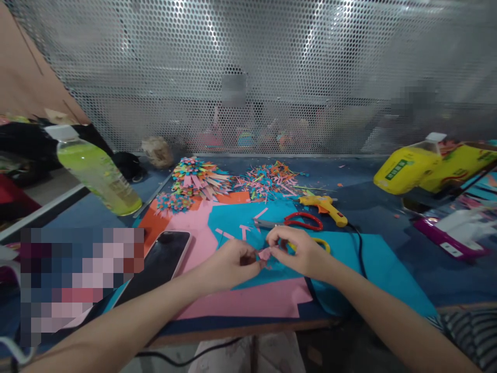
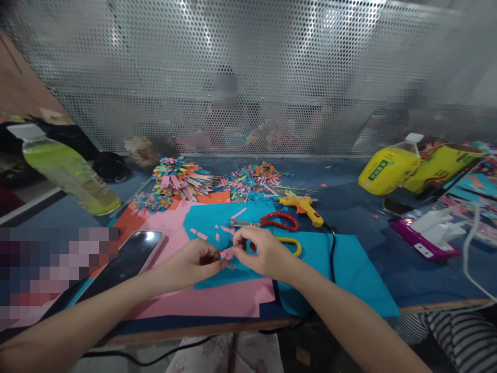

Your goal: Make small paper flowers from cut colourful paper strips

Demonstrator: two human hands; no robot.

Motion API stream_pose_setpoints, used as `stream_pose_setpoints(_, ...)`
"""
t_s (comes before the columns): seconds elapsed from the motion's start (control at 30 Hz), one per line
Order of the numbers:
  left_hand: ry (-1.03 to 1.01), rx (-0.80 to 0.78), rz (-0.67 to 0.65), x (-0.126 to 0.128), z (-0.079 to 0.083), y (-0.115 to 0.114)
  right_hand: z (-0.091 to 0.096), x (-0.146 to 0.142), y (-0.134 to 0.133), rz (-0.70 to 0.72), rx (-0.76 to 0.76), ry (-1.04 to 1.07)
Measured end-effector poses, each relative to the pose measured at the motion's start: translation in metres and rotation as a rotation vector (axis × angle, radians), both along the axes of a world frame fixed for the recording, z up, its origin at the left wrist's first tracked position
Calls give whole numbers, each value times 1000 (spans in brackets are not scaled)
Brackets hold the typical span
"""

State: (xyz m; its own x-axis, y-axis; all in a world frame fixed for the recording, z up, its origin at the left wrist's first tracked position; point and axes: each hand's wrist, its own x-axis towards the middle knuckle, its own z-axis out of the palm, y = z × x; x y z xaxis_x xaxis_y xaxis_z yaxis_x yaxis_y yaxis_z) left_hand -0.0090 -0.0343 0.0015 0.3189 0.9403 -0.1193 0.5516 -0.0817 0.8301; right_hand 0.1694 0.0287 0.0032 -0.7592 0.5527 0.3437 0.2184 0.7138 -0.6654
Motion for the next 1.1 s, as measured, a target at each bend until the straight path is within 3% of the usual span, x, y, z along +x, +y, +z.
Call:
stream_pose_setpoints(0.5,0,-11,-16,4,8,-4,1,2,-1,-28,35,15)
stream_pose_setpoints(1.1,-67,14,-43,2,5,-1,1,2,-2,-30,22,5)
